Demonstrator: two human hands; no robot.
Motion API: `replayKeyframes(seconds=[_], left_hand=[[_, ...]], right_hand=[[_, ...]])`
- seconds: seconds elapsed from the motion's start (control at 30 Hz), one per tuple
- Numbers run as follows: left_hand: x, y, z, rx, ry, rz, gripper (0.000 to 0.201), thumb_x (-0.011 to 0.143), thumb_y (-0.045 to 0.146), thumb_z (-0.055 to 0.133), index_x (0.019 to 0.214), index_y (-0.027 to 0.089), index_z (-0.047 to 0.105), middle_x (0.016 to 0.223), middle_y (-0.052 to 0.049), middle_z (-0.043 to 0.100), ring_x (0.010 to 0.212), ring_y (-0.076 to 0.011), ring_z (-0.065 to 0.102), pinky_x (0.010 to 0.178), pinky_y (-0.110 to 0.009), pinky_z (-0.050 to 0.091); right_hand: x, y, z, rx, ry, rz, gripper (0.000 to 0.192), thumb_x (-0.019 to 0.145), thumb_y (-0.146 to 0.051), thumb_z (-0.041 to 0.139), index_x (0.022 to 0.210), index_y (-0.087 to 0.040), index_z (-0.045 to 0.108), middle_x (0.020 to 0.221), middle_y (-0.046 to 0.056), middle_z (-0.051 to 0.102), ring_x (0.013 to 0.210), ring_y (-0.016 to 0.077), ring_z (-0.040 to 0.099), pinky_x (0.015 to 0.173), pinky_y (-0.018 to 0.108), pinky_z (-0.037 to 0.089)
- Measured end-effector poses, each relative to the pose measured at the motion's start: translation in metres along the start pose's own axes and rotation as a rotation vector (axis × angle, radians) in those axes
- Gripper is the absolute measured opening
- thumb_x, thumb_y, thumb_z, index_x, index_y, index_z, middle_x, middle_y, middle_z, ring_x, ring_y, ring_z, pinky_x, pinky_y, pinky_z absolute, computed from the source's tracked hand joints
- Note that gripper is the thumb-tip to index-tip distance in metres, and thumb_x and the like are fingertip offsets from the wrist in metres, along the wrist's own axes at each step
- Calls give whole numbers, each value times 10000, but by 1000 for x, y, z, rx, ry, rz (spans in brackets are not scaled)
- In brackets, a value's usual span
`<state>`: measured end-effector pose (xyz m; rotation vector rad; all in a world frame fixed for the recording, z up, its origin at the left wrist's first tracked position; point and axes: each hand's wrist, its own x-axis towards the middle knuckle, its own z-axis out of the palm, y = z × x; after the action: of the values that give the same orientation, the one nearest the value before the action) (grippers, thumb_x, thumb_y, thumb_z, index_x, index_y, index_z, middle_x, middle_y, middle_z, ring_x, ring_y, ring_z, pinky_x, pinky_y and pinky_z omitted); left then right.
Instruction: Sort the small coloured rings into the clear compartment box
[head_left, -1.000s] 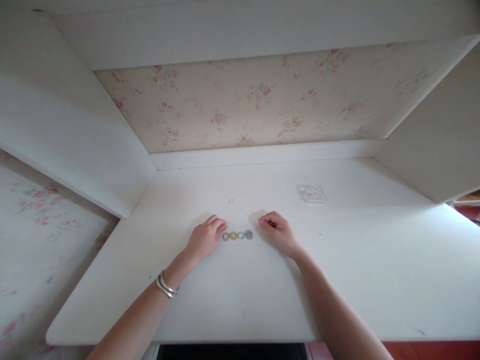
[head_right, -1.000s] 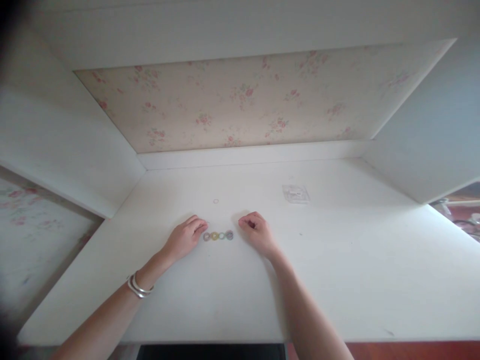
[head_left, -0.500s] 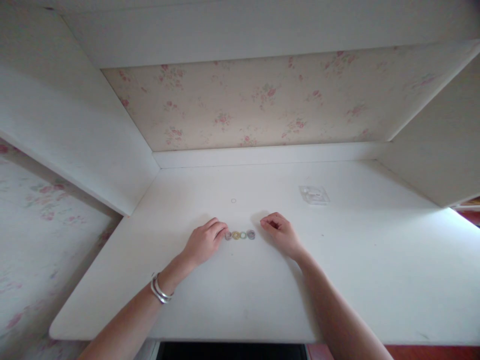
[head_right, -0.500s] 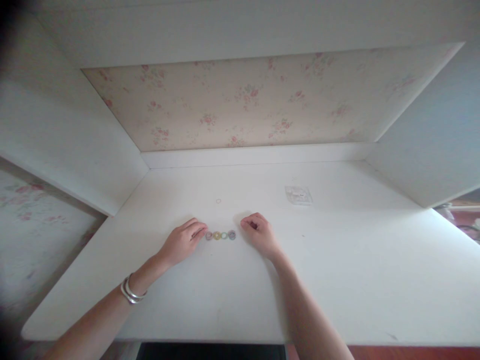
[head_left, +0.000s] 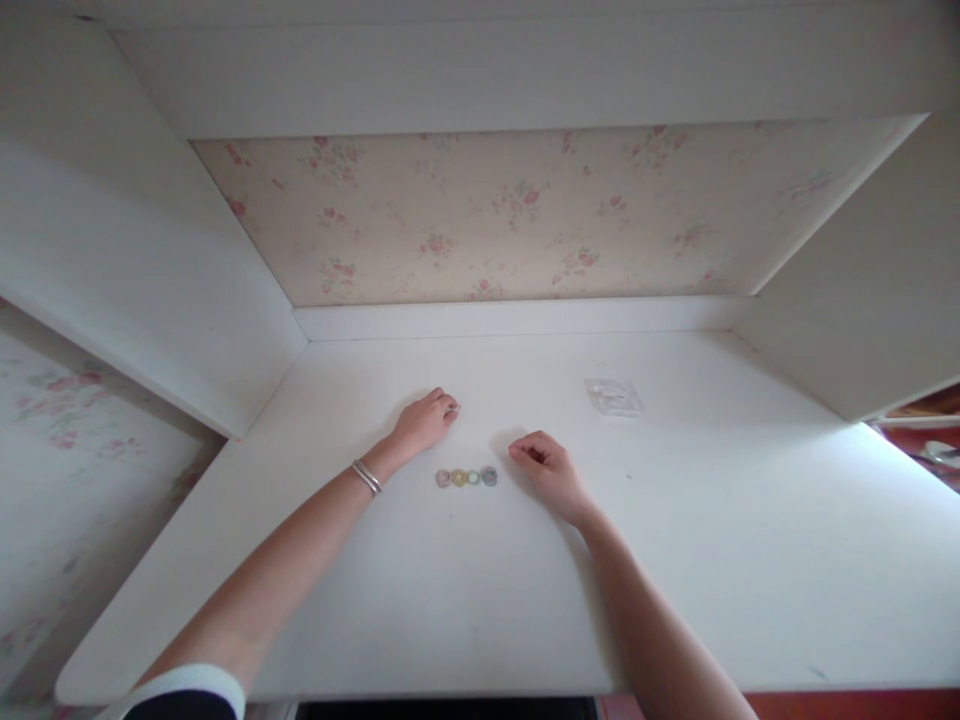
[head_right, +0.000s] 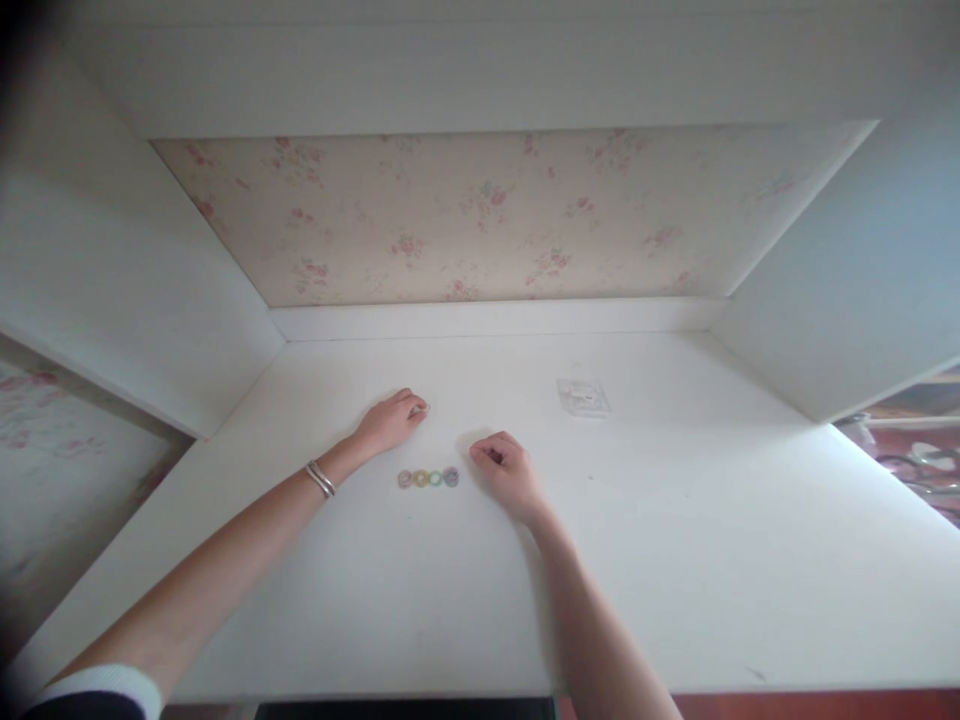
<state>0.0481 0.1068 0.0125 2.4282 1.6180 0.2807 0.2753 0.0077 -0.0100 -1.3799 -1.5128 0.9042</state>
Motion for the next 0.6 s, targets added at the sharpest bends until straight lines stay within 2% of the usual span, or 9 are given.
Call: replayKeyframes(seconds=[0.3, 0.5, 0.6], left_hand=[[-13, -8, -3, -58, -54, 80, 215, 883, 265, 440, 869, 176, 636, 944, -51, 601, 828, -158, 593, 781, -265, 423], [-49, -5, -19, -157, -7, 154, 210, 901, 285, 416, 884, 195, 605, 943, -38, 583, 819, -156, 582, 772, -272, 429], [-72, 1, -26, -166, -20, 190, 200, 911, 290, 409, 892, 207, 590, 930, -22, 571, 784, -141, 579, 753, -262, 428]], right_hand=[[-1, -2, -1, 7, -6, 1, 282, 803, -457, 548, 794, -197, 658, 789, 31, 575, 684, 146, 504, 623, 270, 391], [0, 1, -1, -19, -7, 0, 281, 809, -454, 543, 787, -196, 654, 799, 29, 581, 688, 144, 505, 628, 273, 382], [-1, 1, 0, -11, 2, 1, 303, 804, -476, 537, 791, -195, 649, 789, 28, 582, 691, 147, 509, 625, 273, 385]])
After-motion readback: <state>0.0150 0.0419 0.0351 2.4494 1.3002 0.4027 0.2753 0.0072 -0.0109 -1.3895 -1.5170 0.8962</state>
